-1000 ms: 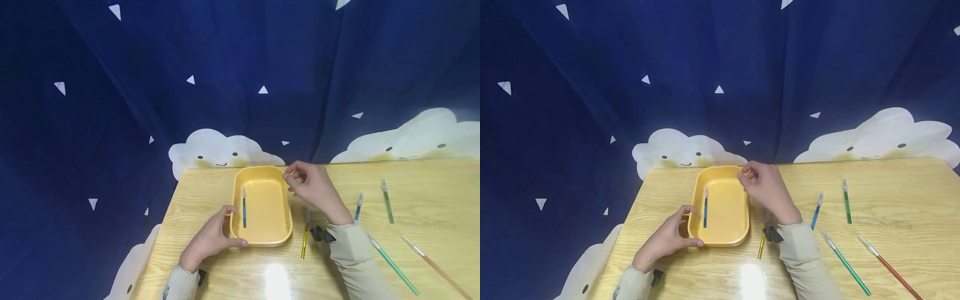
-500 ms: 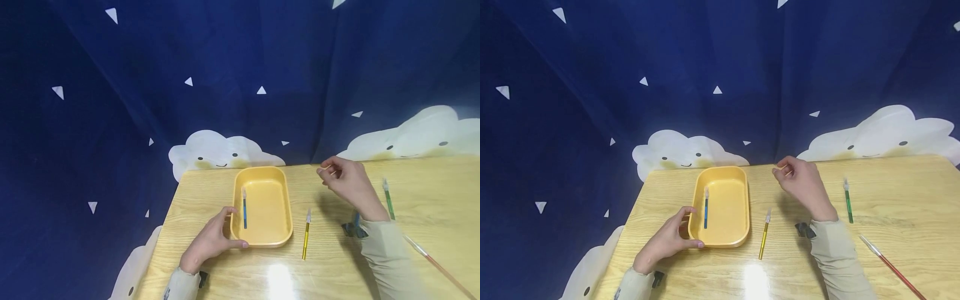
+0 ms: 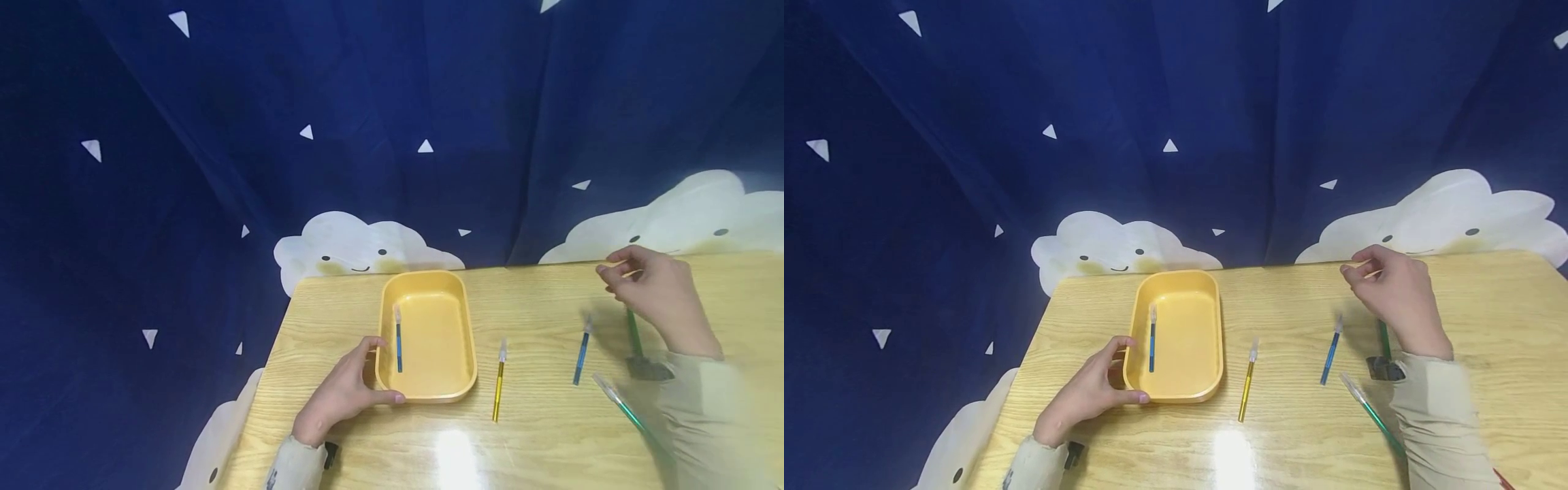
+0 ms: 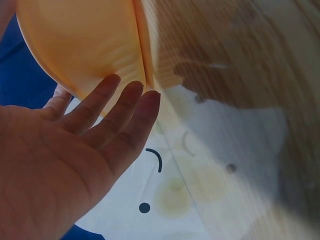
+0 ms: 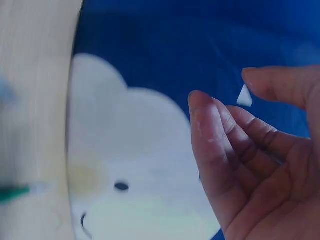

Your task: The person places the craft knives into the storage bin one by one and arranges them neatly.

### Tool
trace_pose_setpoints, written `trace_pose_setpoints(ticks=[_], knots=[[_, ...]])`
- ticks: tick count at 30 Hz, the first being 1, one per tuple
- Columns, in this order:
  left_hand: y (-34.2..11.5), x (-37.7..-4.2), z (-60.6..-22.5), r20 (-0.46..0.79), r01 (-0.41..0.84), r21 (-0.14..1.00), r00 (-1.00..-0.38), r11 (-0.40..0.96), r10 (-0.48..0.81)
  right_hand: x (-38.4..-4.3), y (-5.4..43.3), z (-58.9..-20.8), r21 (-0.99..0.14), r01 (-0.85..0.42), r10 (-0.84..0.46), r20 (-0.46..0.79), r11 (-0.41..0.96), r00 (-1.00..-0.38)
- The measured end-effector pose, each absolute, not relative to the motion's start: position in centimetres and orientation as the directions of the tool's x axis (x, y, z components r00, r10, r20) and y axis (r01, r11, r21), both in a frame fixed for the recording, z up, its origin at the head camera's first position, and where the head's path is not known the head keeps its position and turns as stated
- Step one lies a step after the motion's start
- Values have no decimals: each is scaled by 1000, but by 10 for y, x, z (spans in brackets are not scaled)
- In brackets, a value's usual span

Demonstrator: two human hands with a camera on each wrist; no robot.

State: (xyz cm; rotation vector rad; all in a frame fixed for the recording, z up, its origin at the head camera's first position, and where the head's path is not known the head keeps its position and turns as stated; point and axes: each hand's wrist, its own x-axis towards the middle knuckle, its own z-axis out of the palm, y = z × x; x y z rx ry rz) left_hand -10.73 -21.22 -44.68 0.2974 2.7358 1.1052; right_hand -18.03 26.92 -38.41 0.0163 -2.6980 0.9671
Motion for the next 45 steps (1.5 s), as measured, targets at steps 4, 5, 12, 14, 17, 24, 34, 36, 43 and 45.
trace_pose_setpoints(ticks=[4,5,12,14,17,24,34,36,43,45], knots=[[-211,-107,-447,-87,122,703,-963,701,254,-182,294,-391,-561,-54,95,234,826,-968],[-211,-107,-447,-88,123,702,-963,701,256,-183,299,-393,-553,-50,90,224,832,-971],[-213,-106,-445,-87,130,696,-961,707,262,-187,332,-413,-507,-38,35,134,861,-990],[-213,-107,-446,-88,132,694,-960,708,265,-188,340,-420,-498,-14,37,93,867,-995],[-213,-107,-445,-94,125,697,-960,706,263,-190,347,-428,-478,27,33,3,878,-999],[-212,-108,-444,-104,118,701,-959,703,265,-195,356,-439,-434,69,-28,-212,898,-977],[-212,-105,-444,-85,129,705,-961,698,263,-196,349,-452,-477,86,-34,-236,875,-971],[-212,-105,-444,-84,129,708,-961,695,264,-197,347,-453,-475,89,-35,-247,875,-968],[-212,-106,-444,-92,129,707,-958,695,272,-196,346,-458,-478,91,-39,-257,874,-966],[-212,-106,-444,-96,128,704,-958,698,272,-197,346,-458,-479,85,-44,-252,874,-967]])
